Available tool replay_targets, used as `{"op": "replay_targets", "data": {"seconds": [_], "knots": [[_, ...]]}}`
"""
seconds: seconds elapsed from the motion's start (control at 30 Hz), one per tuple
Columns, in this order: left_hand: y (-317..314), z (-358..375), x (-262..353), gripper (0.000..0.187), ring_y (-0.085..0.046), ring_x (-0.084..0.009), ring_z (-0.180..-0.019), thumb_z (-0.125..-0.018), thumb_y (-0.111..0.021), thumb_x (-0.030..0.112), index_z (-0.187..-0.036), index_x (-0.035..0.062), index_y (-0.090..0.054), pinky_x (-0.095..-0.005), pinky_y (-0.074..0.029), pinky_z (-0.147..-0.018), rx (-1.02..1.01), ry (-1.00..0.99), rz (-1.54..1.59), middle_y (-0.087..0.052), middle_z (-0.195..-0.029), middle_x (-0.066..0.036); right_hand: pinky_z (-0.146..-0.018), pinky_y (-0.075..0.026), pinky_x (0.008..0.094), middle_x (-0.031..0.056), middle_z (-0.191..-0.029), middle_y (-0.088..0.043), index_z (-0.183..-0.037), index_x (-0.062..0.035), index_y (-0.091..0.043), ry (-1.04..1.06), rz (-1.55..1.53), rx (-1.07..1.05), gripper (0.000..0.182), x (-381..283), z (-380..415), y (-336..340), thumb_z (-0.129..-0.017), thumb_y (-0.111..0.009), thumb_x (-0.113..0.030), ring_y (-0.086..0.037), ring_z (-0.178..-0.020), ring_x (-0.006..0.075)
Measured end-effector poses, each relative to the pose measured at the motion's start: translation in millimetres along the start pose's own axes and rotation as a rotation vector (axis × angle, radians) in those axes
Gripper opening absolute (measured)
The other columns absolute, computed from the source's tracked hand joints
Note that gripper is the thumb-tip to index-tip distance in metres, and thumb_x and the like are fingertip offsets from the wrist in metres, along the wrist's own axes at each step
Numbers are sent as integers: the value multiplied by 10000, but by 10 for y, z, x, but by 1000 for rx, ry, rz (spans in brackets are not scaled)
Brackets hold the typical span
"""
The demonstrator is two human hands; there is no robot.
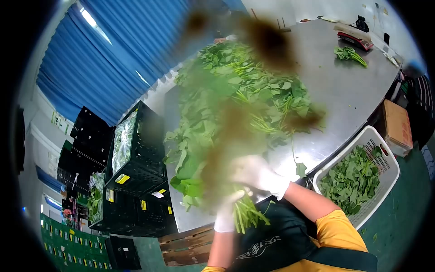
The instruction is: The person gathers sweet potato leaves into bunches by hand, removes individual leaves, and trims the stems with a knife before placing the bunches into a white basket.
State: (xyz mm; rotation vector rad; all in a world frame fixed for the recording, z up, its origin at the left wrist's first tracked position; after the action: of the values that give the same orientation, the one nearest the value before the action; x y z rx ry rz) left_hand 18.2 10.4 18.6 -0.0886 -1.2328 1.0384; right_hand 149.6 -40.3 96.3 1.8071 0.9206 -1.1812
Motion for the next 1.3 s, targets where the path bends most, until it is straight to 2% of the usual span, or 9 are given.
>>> {"op": "replay_targets", "data": {"seconds": [0.23, 0.3, 0.4, 0.43, 0.53, 0.6, 0.7, 0.87, 1.3], "knots": [[-106, -74, 99, 222, -649, -245, -820, -862, -589, 45, -1070, -32, -584, -339, -561, -686, -43, -201, 11, -638, -929, -118, -397, -403, 201, 27, -684, -602, -856, 12, -593, -4, 88, 402, 164, 21, 146, 111, -804, -705, -97, -525, -472, 40], [-143, -71, 122, 224, -643, -231, -818, -856, -601, 56, -1063, -27, -582, -333, -543, -715, -67, -242, -36, -634, -935, -118, -415, -403, 198, 18, -680, -586, -830, -4, -582, -65, -50, 390, 157, 55, 132, 58, -799, -708, -92, -514, -477, 43], [-245, -67, 140, 206, -637, -207, -784, -841, -616, 65, -1030, -18, -599, -310, -529, -695, 22, -395, -129, -640, -905, -108, -534, -411, 207, 12, -697, -569, -841, -16, -588, 25, 183, 478, 151, 77, 99, -16, -766, -709, -66, -491, -591, 49], [-215, -87, 126, 205, -636, -205, -780, -840, -617, 65, -1027, -17, -601, -308, -528, -692, 29, -395, -136, -640, -902, -107, -584, -422, 232, 17, -738, -575, -900, -18, -613, -130, -59, 378, 163, 201, 116, -69, -780, -682, -103, -494, -647, 67], [-34, -127, 79, 200, -633, -198, -770, -836, -621, 67, -1019, -14, -606, -301, -525, -683, 44, -320, -96, -641, -893, -103, -607, -447, 267, 43, -786, -598, -989, -44, -641, 66, -11, 386, 212, 138, 111, 5, -810, -635, -158, -544, -651, 129], [61, -134, 72, 197, -631, -194, -763, -834, -623, 67, -1013, -12, -610, -297, -523, -678, 57, -224, -50, -642, -886, -100, -606, -462, 303, 62, -817, -613, -1070, -96, -648, 373, 414, 182, 262, 19, 98, -33, -830, -595, -188, -585, -665, 208], [127, -102, 72, 192, -627, -188, -752, -830, -626, 69, -1005, -9, -616, -290, -521, -669, 82, -136, -70, -643, -877, -96, -601, -469, 335, 69, -794, -595, -1106, -139, -641, 401, 519, 63, 287, -59, 124, 95, -828, -600, -201, -598, -688, 253], [20, -61, 100, 178, -618, -164, -771, -835, -624, 82, -987, -10, -628, -275, -507, -709, 44, -160, -37, -641, -864, -80, -585, -461, 343, 31, -711, -545, -865, -145, -601, 408, 1095, 51, 149, -100, 256, 17, -772, -630, -257, -589, -665, 198], [-149, -212, 86, 175, -615, -161, -779, -840, -621, 76, -992, -10, -630, -273, -503, -719, 24, -414, -82, -641, -869, -76, -519, -469, 343, 37, -643, -555, -821, -90, -582, 472, 926, -70, 125, -52, 634, -27, -782, -623, -202, -581, -568, 240]]}}
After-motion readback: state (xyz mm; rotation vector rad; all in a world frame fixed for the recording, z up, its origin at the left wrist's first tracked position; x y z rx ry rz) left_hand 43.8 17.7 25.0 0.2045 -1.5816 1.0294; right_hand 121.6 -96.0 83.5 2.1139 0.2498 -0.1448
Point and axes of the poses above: each hand's wrist, its own z-axis away from the middle knuckle, its own y-axis out of the back of the hand, x = y × z, the point moved 5 cm from there along -z, towards the middle knuckle
